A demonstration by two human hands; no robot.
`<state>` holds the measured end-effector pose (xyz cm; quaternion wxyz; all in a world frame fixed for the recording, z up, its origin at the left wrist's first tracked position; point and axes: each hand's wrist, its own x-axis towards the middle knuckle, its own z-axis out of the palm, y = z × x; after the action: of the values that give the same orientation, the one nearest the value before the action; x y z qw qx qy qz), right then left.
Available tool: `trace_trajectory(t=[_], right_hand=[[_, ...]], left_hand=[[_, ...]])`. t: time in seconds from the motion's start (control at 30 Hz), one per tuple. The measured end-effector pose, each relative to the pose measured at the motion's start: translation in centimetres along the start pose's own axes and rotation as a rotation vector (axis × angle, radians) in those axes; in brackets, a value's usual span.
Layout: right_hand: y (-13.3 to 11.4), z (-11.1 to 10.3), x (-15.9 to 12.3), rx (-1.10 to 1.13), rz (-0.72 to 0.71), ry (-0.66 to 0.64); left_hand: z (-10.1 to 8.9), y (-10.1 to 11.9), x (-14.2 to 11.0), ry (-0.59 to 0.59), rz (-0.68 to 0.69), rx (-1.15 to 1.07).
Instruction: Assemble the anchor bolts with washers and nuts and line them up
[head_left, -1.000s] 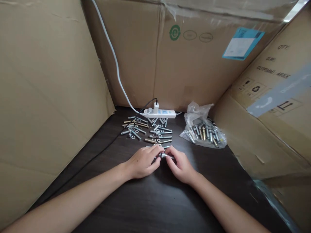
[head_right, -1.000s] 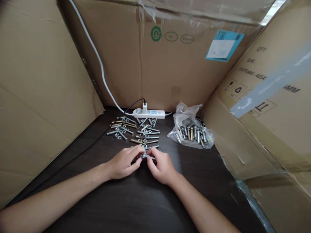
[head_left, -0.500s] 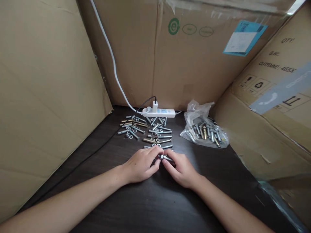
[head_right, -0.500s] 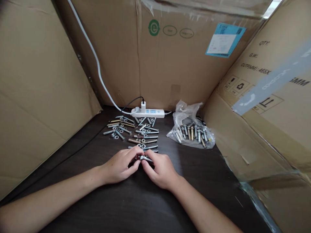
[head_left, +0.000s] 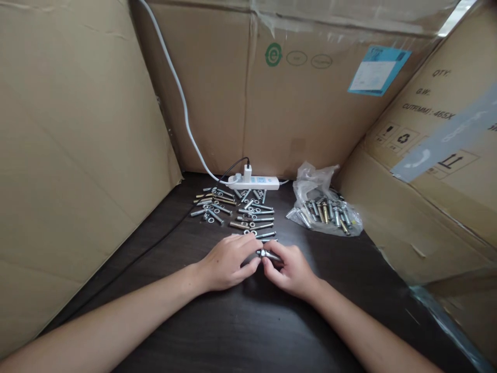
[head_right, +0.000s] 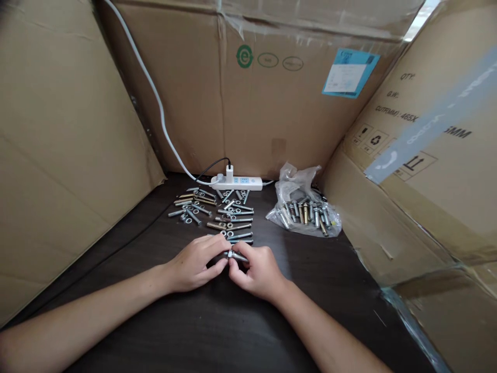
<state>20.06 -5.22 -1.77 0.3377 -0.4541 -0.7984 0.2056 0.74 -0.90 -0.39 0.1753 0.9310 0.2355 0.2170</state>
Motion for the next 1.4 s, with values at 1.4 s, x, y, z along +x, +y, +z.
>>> trace_trajectory(t=[1.4], right_hand=[[-0.26,0.33,0.0,0.009,-0.051,0.075]], left_hand=[[0.34,0.34,-0.36,0.017,-0.026,-0.102]])
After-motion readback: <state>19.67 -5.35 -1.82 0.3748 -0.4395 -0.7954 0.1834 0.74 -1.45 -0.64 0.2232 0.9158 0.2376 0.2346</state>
